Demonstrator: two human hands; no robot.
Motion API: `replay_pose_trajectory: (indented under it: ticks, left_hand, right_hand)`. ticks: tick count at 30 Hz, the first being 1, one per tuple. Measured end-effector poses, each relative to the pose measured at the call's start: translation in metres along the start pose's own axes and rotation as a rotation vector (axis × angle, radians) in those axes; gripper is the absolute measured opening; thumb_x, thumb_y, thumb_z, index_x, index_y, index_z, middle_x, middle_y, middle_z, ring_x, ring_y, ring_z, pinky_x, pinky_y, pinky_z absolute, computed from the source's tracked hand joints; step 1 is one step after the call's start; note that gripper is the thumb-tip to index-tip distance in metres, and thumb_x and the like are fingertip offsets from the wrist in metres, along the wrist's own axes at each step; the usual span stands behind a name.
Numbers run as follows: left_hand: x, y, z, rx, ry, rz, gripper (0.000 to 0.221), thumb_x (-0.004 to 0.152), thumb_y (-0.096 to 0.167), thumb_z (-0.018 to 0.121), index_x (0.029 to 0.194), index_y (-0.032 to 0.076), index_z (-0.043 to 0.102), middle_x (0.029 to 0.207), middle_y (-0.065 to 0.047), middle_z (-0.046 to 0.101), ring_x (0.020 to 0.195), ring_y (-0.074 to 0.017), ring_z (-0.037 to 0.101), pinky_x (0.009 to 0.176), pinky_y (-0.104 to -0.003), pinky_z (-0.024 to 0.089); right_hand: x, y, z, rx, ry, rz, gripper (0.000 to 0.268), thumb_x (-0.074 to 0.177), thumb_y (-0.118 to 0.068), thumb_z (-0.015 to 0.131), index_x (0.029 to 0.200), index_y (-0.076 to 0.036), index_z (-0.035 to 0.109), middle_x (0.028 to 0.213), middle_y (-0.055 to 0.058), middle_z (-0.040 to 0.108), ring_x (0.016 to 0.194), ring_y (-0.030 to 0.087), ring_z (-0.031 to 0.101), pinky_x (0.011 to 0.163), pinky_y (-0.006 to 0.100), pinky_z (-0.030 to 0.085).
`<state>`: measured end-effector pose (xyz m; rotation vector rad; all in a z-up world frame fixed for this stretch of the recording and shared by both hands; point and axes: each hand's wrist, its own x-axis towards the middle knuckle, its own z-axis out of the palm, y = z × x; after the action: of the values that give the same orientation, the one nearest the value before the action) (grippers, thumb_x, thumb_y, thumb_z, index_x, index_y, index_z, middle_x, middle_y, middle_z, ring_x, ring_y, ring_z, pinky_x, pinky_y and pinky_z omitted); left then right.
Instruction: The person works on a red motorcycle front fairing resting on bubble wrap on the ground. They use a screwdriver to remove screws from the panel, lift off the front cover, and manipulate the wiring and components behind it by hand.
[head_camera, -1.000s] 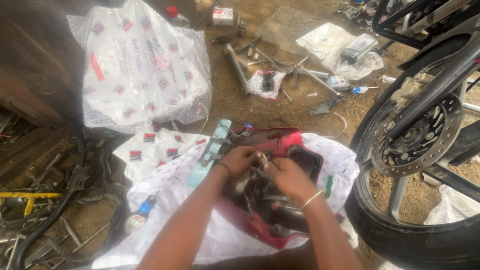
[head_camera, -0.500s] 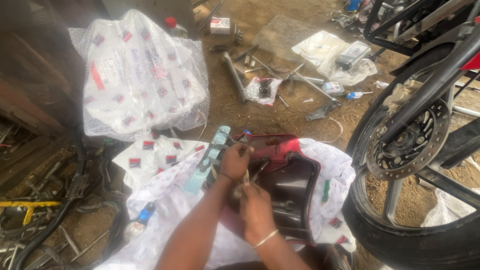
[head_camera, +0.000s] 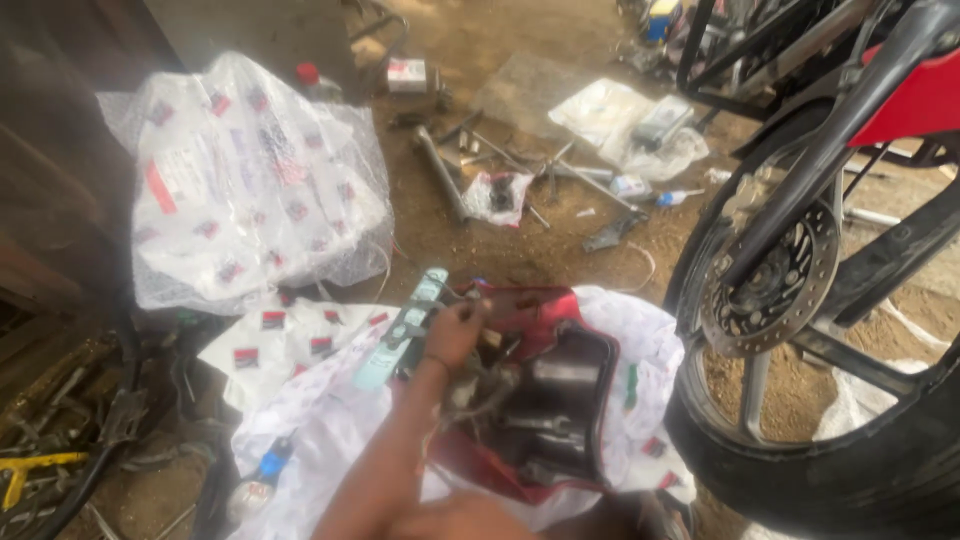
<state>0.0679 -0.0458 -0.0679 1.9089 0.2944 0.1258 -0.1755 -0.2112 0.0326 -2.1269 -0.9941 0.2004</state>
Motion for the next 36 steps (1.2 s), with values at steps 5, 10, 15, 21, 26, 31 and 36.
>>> replay_pose_trajectory:
  ticks: [5,10,15,21,26,31,36]
  left_hand:
    - [-0.036,0.027,-0.003,0.195,-0.33,-0.077,0.047,0.086,0.052,0.068,0.097,0.007,0.077,0.087,-0.014,0.08,0.084,-0.025,0.079,0.079,-0.037,0.059]
    - [-0.014,-0.031,0.013,0.305,-0.316,0.126,0.043,0.081,0.049,0.075,0.101,0.011,0.077,0.099,-0.013,0.077,0.092,-0.03,0.075,0.085,-0.04,0.058]
    - [-0.04,0.008,-0.007,0.571,-0.444,0.055,0.033,0.082,0.04,0.072,0.097,0.013,0.079,0.1,-0.015,0.075,0.095,-0.0335,0.072,0.09,-0.045,0.056]
    - [-0.05,0.017,-0.015,0.726,-0.499,0.131,0.025,0.084,0.03,0.071,0.1,0.014,0.081,0.102,-0.017,0.073,0.1,-0.0378,0.068,0.095,-0.049,0.052]
    - [-0.033,0.02,-0.031,0.537,-0.593,0.114,0.03,0.083,0.033,0.075,0.104,0.013,0.08,0.105,-0.014,0.076,0.1,-0.0315,0.072,0.095,-0.044,0.054]
    - [-0.025,0.056,-0.063,0.71,-0.871,0.073,0.044,0.078,0.044,0.082,0.107,0.012,0.077,0.103,-0.011,0.077,0.092,-0.0266,0.074,0.082,-0.039,0.058]
    - [-0.045,0.02,-0.083,0.693,-0.913,0.27,0.042,0.078,0.041,0.083,0.107,0.01,0.078,0.1,-0.015,0.076,0.092,-0.0316,0.073,0.084,-0.042,0.057]
  right_hand:
    - [0.069,0.004,-0.126,-0.379,-0.192,-0.268,0.048,0.081,-0.008,0.058,0.126,-0.015,0.074,0.111,0.013,0.071,0.102,0.035,0.064,0.085,0.051,0.05]
    - [0.11,0.003,-0.205,-0.62,-0.13,0.098,0.027,0.081,-0.011,0.066,0.105,-0.02,0.075,0.099,0.007,0.068,0.098,0.028,0.063,0.082,0.045,0.051]
    - [0.142,-0.003,-0.256,-0.928,0.111,0.089,0.036,0.074,-0.011,0.067,0.108,-0.02,0.074,0.106,0.006,0.067,0.108,0.028,0.059,0.086,0.047,0.045]
    - [0.134,0.165,-0.249,-0.944,-0.178,0.256,0.045,0.088,-0.009,0.063,0.132,-0.019,0.066,0.115,0.009,0.066,0.112,0.027,0.062,0.098,0.042,0.049]
    - [0.102,0.228,-0.22,-0.643,-0.694,0.753,0.054,0.086,-0.036,0.081,0.134,-0.02,0.064,0.134,0.006,0.065,0.128,0.023,0.062,0.111,0.035,0.049]
    - [0.103,0.237,-0.207,-0.614,-0.599,0.656,0.044,0.091,-0.042,0.072,0.124,-0.014,0.069,0.123,0.011,0.071,0.119,0.027,0.066,0.106,0.038,0.051]
    - [0.133,0.198,-0.183,-0.44,-0.433,0.49,0.043,0.087,-0.04,0.071,0.124,-0.018,0.068,0.119,0.009,0.072,0.114,0.027,0.067,0.102,0.04,0.05]
